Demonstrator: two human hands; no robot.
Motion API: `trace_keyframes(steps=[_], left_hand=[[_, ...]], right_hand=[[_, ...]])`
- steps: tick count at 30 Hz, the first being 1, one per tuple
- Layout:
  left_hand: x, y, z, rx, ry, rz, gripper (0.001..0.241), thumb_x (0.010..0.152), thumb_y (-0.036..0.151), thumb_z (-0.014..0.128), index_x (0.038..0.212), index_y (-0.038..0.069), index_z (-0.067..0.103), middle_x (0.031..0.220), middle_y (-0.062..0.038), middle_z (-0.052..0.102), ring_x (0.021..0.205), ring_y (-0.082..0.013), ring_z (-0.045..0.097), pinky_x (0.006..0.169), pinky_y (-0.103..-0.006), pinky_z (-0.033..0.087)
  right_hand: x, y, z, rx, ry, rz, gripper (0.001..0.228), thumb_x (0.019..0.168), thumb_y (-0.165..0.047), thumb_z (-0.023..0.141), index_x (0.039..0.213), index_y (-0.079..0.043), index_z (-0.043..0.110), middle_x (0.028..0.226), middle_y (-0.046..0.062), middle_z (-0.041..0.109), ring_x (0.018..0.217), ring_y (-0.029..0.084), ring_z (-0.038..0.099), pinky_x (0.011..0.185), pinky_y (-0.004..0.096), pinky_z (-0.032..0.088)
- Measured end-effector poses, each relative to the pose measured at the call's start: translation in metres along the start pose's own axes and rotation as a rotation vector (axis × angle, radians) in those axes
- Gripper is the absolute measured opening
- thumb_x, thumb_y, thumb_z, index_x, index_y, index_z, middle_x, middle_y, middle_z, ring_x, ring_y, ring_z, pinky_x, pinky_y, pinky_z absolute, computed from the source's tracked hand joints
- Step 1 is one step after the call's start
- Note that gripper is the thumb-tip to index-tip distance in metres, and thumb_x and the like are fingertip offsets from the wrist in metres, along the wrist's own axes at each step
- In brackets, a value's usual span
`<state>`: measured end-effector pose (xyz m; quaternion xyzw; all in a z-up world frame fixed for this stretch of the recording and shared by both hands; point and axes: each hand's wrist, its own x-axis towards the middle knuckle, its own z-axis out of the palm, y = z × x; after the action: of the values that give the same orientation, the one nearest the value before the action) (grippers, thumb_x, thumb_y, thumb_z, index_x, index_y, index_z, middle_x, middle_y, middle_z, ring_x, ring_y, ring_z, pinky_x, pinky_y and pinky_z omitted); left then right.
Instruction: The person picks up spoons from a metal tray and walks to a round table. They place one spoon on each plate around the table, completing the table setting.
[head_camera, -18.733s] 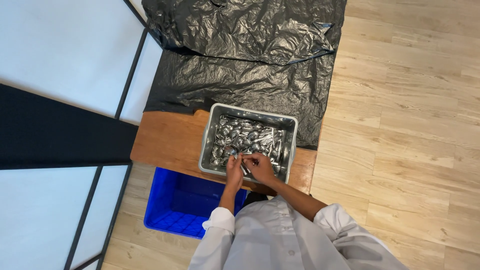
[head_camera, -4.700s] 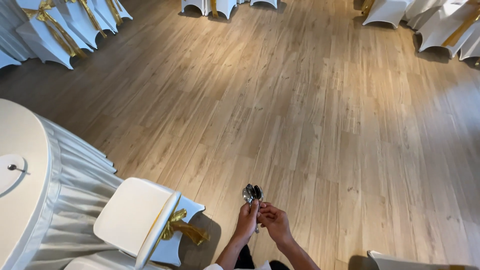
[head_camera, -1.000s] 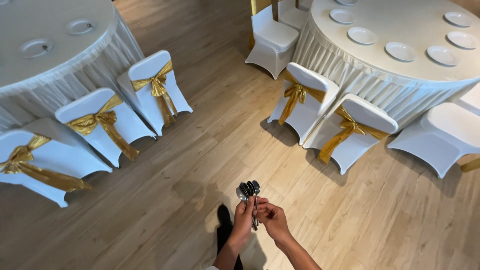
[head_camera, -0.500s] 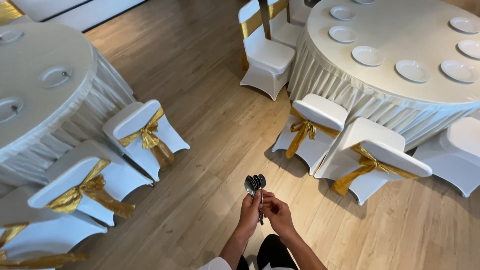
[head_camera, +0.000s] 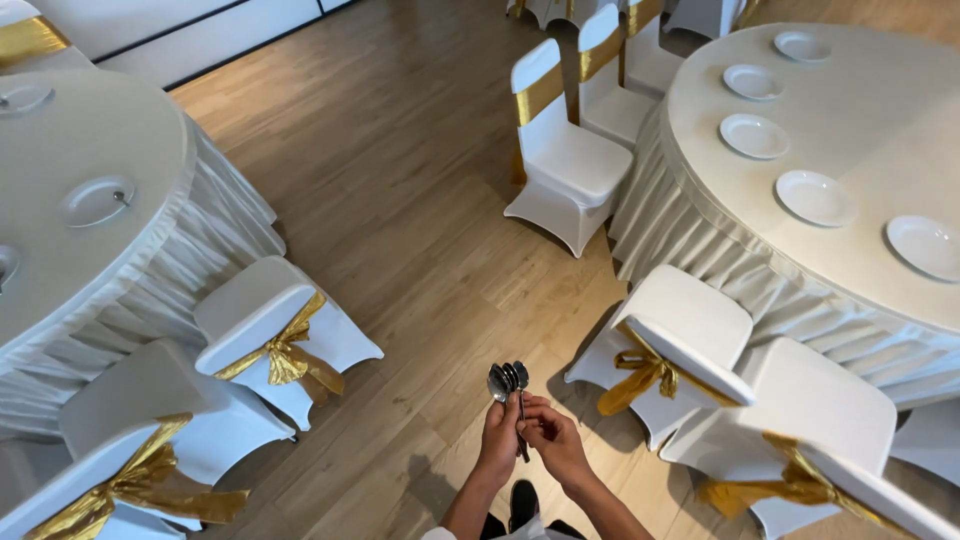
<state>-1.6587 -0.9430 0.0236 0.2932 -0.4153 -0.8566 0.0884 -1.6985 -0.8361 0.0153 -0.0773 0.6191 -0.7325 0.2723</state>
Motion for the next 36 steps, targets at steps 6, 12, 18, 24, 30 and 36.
trace_keyframes(steps=[6,12,18,24,30,36], left_hand=[[0.111,0.03,0.006,-0.25,0.097,-0.056,0.034,0.102,0.027,0.056,0.114,-0.004,0.065,0.11,-0.028,0.076,0.099,-0.0365,0.074,0.09,-0.0451,0.061],[0.236,0.111,0.013,-0.189,-0.155,0.147,0.037,0.106,0.029,0.044,0.109,-0.002,0.063,0.109,-0.026,0.075,0.099,-0.0354,0.075,0.089,-0.0481,0.063],[0.351,0.216,0.011,0.022,-0.141,0.172,0.039,0.103,0.034,0.047,0.11,-0.001,0.062,0.109,-0.023,0.078,0.1,-0.0307,0.077,0.095,-0.0419,0.063],[0.456,0.275,0.024,0.179,-0.09,0.07,0.041,0.101,0.04,0.046,0.11,0.005,0.066,0.11,-0.021,0.081,0.096,-0.0257,0.08,0.089,-0.0338,0.061],[0.572,0.321,0.04,0.195,-0.095,0.048,0.038,0.102,0.036,0.05,0.111,0.003,0.067,0.108,-0.017,0.082,0.098,-0.0232,0.078,0.092,-0.032,0.058],[0.718,0.363,0.076,0.203,-0.119,0.081,0.037,0.101,0.036,0.051,0.116,0.005,0.065,0.115,-0.015,0.079,0.104,-0.0224,0.076,0.094,-0.0333,0.056]], right_hand=[[0.115,-0.024,0.006,-0.072,-0.038,0.059,0.008,0.09,0.004,0.074,0.089,0.001,0.081,0.094,0.006,0.076,0.078,0.014,0.067,0.077,0.027,0.054],[0.257,-0.058,0.044,-0.041,0.05,0.038,0.004,0.084,0.005,0.082,0.086,0.002,0.081,0.075,0.008,0.076,0.067,0.014,0.064,0.067,0.028,0.054],[0.402,-0.085,0.094,-0.051,0.074,0.048,0.009,0.084,0.012,0.075,0.086,0.004,0.08,0.078,0.011,0.074,0.065,0.019,0.063,0.065,0.03,0.054],[0.514,-0.094,0.109,0.02,0.137,0.046,0.009,0.084,0.01,0.079,0.088,0.002,0.081,0.077,0.01,0.076,0.071,0.017,0.067,0.067,0.03,0.054],[0.64,-0.119,0.111,0.027,0.136,0.158,0.009,0.084,0.013,0.076,0.085,0.005,0.08,0.083,0.013,0.079,0.073,0.02,0.071,0.071,0.029,0.057],[0.797,-0.151,0.093,-0.051,0.151,0.135,0.01,0.081,0.012,0.078,0.084,0.003,0.081,0.08,0.009,0.076,0.07,0.019,0.065,0.065,0.032,0.053]])
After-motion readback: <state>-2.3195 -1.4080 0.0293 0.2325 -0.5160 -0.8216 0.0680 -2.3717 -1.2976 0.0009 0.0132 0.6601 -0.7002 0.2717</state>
